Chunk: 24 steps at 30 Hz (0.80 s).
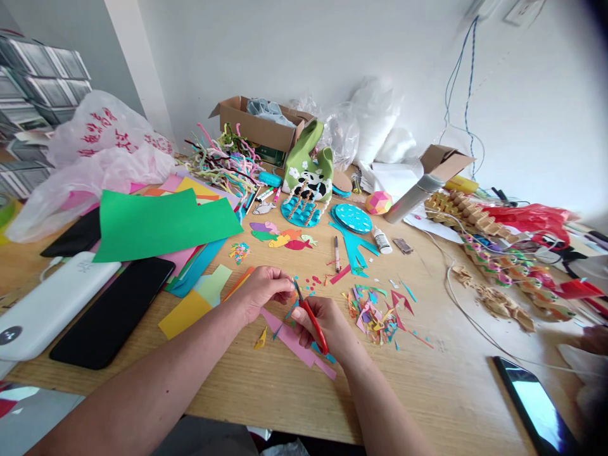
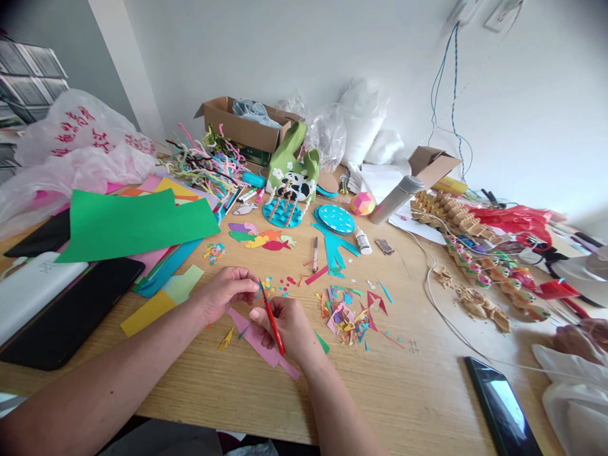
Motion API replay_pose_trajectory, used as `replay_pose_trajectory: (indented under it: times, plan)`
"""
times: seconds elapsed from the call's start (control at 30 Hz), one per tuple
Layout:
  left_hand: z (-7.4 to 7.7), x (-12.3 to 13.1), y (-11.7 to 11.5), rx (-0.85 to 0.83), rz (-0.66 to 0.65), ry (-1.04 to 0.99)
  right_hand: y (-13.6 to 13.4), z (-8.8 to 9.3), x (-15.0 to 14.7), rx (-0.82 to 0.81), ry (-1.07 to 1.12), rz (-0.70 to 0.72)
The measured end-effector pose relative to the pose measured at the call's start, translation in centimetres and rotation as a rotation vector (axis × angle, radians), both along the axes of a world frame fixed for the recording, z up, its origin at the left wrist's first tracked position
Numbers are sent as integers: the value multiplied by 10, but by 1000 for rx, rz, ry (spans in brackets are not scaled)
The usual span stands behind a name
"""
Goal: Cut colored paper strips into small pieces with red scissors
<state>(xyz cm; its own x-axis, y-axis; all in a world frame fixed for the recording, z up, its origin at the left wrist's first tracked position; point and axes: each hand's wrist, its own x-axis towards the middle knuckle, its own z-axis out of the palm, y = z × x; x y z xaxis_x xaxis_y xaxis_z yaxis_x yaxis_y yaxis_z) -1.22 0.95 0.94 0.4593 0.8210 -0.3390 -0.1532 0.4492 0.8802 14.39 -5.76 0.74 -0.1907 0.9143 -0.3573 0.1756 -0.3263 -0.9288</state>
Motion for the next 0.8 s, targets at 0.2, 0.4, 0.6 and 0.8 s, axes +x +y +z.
replay_pose_trajectory:
  times: [0.2, 0.4, 0.6, 0.8]
  plan:
    - [0, 0, 0, -5, -3, -10, 0, 0, -1, -24, -8, -18]
    - [3, 1, -1, -38, 10, -5, 1, 0, 0, 1, -9, -15]
    - [1, 1, 0, -35, 23, -18, 0, 0, 1, 1, -18, -8]
    - [2, 1, 0, -34, 13, -5, 0, -3, 1, -2, -11, -8]
